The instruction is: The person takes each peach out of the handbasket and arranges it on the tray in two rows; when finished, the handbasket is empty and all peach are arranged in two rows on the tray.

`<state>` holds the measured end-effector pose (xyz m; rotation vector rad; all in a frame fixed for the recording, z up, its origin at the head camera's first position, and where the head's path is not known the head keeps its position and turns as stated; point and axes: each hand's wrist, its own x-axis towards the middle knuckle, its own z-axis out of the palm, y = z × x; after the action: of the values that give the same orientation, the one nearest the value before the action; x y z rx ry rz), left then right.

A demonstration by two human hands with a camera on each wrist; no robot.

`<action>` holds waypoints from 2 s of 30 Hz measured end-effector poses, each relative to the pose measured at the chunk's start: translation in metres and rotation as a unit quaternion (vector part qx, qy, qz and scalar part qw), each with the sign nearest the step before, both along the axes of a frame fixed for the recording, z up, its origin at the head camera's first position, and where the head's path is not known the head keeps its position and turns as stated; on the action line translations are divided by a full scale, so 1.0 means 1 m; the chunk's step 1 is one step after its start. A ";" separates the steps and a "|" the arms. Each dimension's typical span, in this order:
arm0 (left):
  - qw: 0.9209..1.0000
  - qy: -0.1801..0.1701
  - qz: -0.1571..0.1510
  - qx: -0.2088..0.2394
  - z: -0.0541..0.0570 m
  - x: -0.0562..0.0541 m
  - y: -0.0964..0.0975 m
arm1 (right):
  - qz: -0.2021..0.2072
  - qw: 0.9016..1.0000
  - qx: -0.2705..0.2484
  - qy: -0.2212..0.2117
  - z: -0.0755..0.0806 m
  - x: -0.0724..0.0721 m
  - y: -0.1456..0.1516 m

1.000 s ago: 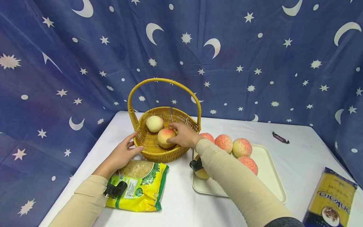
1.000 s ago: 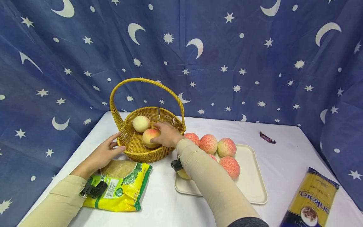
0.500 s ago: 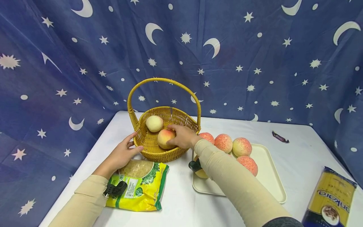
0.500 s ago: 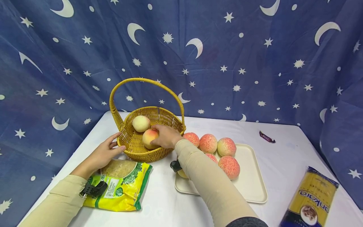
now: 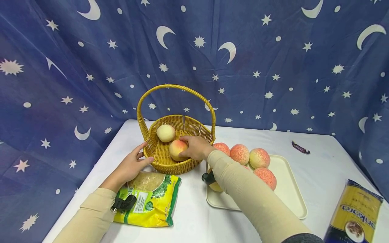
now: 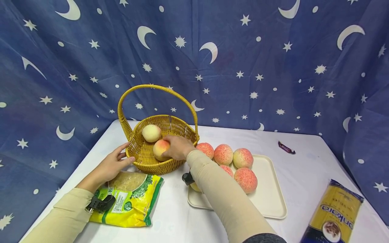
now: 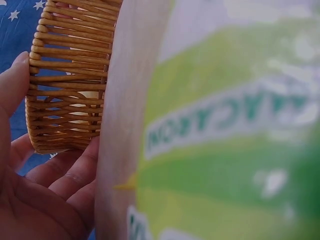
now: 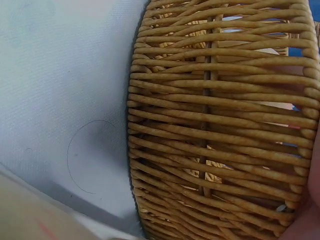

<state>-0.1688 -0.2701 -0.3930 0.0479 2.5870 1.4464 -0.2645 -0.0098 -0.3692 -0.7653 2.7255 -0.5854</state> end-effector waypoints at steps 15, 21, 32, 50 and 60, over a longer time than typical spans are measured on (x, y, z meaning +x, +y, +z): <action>1.000 -0.009 -0.001 -0.014 0.003 0.001 0.003 | 0.001 0.997 -0.081 0.018 0.009 0.003 0.014; 1.000 -0.008 -0.003 -0.008 0.004 0.002 0.002 | 0.015 0.993 -0.114 0.028 0.030 0.013 0.027; 1.000 -0.010 -0.003 -0.012 0.007 0.004 0.002 | 0.034 0.989 -0.122 0.074 0.058 0.034 0.071; 1.000 -0.013 -0.010 -0.011 0.006 0.002 0.003 | 0.021 0.980 -0.161 0.112 0.072 0.068 0.167; 1.000 -0.015 -0.008 -0.014 0.006 0.004 0.004 | -0.038 0.982 -0.134 0.130 0.071 0.074 0.217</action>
<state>-0.1650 -0.2661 -0.3872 0.0422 2.5756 1.3946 -0.1906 0.2070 -0.2984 -0.8565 2.9613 -0.9478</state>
